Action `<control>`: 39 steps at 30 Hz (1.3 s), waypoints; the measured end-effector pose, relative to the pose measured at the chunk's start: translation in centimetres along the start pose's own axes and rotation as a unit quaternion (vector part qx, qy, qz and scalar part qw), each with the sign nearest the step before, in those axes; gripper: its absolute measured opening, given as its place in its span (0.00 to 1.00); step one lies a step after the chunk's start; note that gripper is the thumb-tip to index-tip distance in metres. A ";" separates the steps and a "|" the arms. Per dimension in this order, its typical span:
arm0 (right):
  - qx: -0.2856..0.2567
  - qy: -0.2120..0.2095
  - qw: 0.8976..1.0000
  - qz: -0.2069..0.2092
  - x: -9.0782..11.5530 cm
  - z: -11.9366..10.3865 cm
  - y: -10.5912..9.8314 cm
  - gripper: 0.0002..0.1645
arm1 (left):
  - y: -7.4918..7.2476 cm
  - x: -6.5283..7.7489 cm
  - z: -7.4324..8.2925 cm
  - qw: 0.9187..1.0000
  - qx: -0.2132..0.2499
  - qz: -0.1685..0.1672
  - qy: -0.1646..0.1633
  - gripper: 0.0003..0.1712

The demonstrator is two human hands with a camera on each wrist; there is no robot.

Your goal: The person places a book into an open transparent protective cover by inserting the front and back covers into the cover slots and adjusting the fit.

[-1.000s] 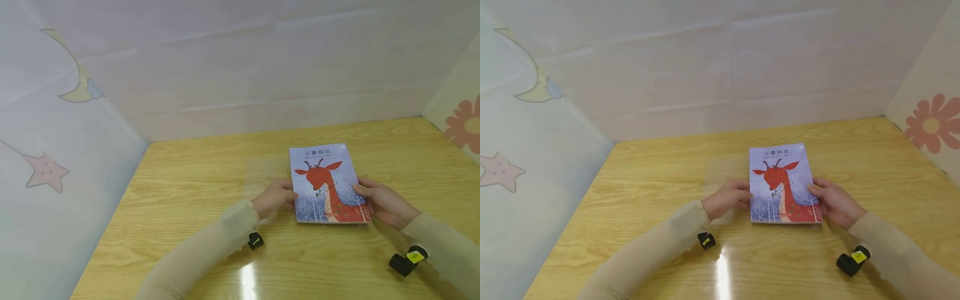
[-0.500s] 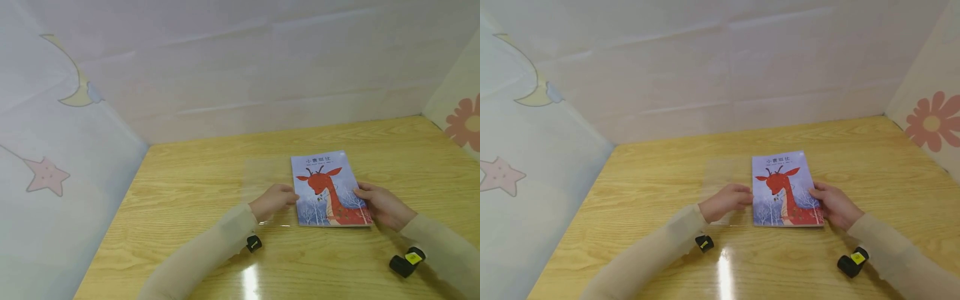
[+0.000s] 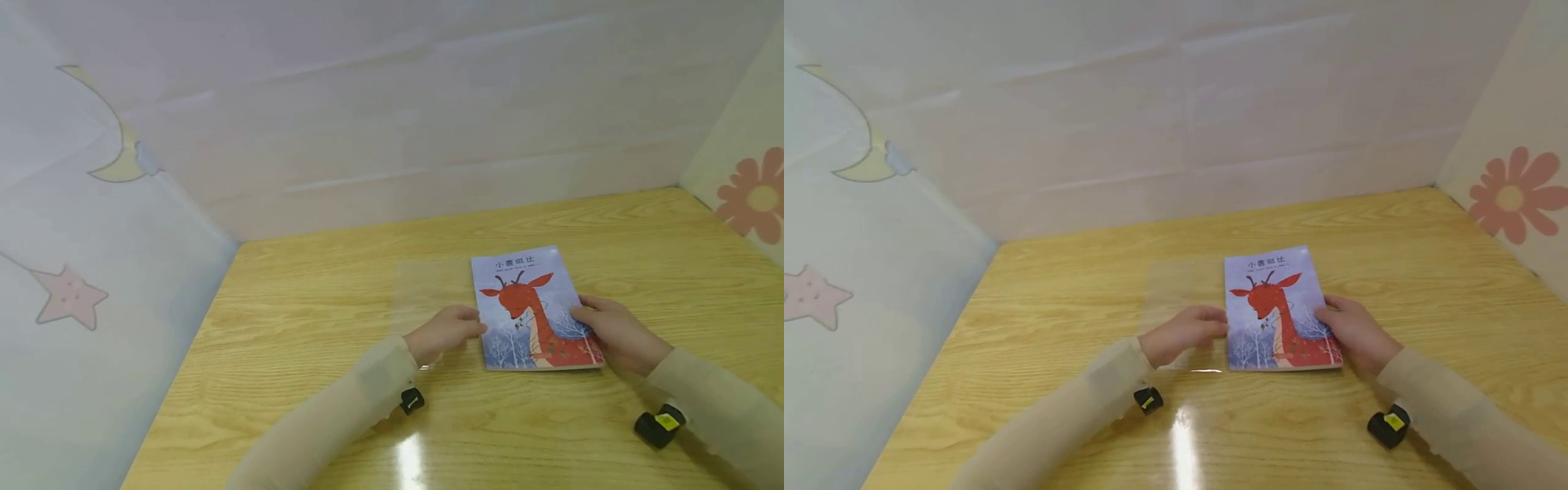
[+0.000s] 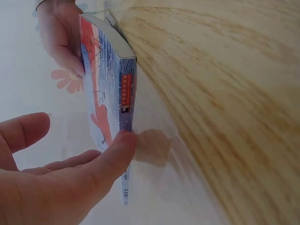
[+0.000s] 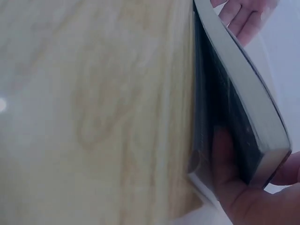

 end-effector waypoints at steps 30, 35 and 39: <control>0.125 -0.172 0.977 0.032 1.6 -6.7 1.1 0.37 | -0.8 0.9 1.0 0.996 -0.067 -0.018 0.055 0.26; 0.113 -0.204 0.971 0.051 1.7 -7.6 1.5 0.35 | -1.5 1.8 1.4 0.992 -0.113 -0.025 0.059 0.29; 0.110 -0.234 0.965 0.054 1.6 -8.4 2.3 0.34 | -2.4 2.2 1.3 0.983 -0.177 -0.021 0.051 0.31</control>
Point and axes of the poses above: each hand's wrist, its own x-axis away from the middle knuckle, its own y-axis out of the palm, z = x × y, the point moved 9 cm from there along -x, towards the middle knuckle, and after that the axes turned 2 degrees about -z, right-handed, at the moved point
